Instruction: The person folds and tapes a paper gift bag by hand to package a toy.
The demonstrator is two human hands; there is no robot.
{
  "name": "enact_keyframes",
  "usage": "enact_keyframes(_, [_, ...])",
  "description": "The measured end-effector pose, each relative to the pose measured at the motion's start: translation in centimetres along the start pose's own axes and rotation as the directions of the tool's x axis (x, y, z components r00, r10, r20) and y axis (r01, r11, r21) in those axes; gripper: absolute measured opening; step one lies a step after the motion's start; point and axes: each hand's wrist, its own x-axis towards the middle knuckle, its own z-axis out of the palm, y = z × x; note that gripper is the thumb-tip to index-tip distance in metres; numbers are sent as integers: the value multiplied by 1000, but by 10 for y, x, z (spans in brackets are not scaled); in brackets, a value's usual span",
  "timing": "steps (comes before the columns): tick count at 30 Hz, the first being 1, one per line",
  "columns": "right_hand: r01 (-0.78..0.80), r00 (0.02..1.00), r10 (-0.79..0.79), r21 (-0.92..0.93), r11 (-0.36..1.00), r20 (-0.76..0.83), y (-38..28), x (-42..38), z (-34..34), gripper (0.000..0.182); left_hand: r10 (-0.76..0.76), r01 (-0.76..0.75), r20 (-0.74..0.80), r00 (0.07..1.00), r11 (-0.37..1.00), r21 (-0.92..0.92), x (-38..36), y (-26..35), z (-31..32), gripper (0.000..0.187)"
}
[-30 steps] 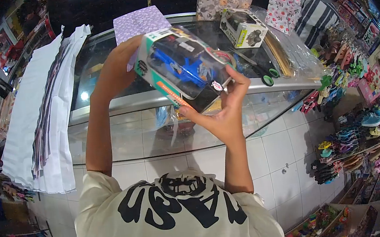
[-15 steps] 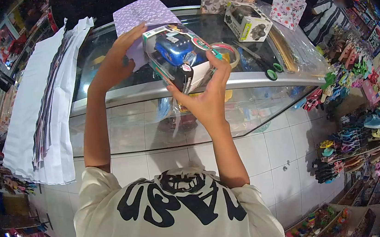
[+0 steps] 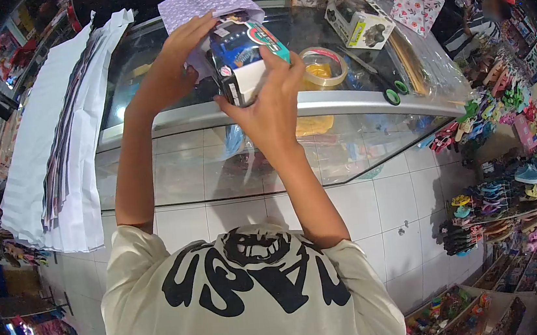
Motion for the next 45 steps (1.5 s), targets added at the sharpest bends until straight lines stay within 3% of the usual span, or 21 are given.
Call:
enact_keyframes(4, [5,997,-7,23,1000,75,-7,4,4,97,10,-6,52,999,997,-76,0,1,-2,89])
enact_keyframes(7, [-48,986,23,152,987,165,-5,0,1,94,7,-3,52,999,997,-75,-5,-2,0,89])
enact_keyframes(13, [-8,992,-4,97,995,123,-3,9,13,84,-37,41,68,997,997,-68,-11,10,-5,88])
enact_keyframes(16, [18,991,-10,-57,998,137,-4,17,18,82,-17,20,44,999,997,-73,-10,12,-3,86])
enact_keyframes(22, [-77,969,45,125,989,243,5,26,19,77,-47,48,32,998,998,-31,-9,14,-7,76])
enact_keyframes(25, [57,974,-46,-43,997,223,6,31,13,75,-75,77,53,996,997,-22,-6,16,-7,73])
enact_keyframes(26, [86,986,-63,-146,985,156,9,33,12,83,-76,78,65,995,997,-16,-5,16,-7,73])
enact_keyframes(29, [181,983,-178,-107,978,44,26,55,11,92,-63,61,75,995,998,31,-1,17,-5,70])
enact_keyframes(34, [397,908,-354,-191,898,226,35,85,22,97,-88,78,140,986,994,76,6,24,-2,63])
enact_keyframes(37, [416,894,-362,-191,889,266,39,97,28,92,-102,94,134,986,994,62,7,20,0,66])
enact_keyframes(40, [217,915,-204,4,976,349,43,101,8,83,-102,101,105,989,995,13,4,13,-3,70])
enact_keyframes(42, [-122,869,15,184,975,495,54,101,-3,78,-93,93,30,995,996,2,-1,9,-6,73])
enact_keyframes(43, [-297,813,106,249,922,573,60,100,-6,75,-158,158,-1,987,987,-36,-4,7,-8,77])
enact_keyframes(44, [-148,844,19,198,969,535,67,98,-5,69,-224,221,-31,974,972,-76,-9,6,-11,81])
enact_keyframes(45, [-248,819,100,191,950,565,67,98,-5,66,-291,282,-60,955,952,-121,-14,6,-13,87])
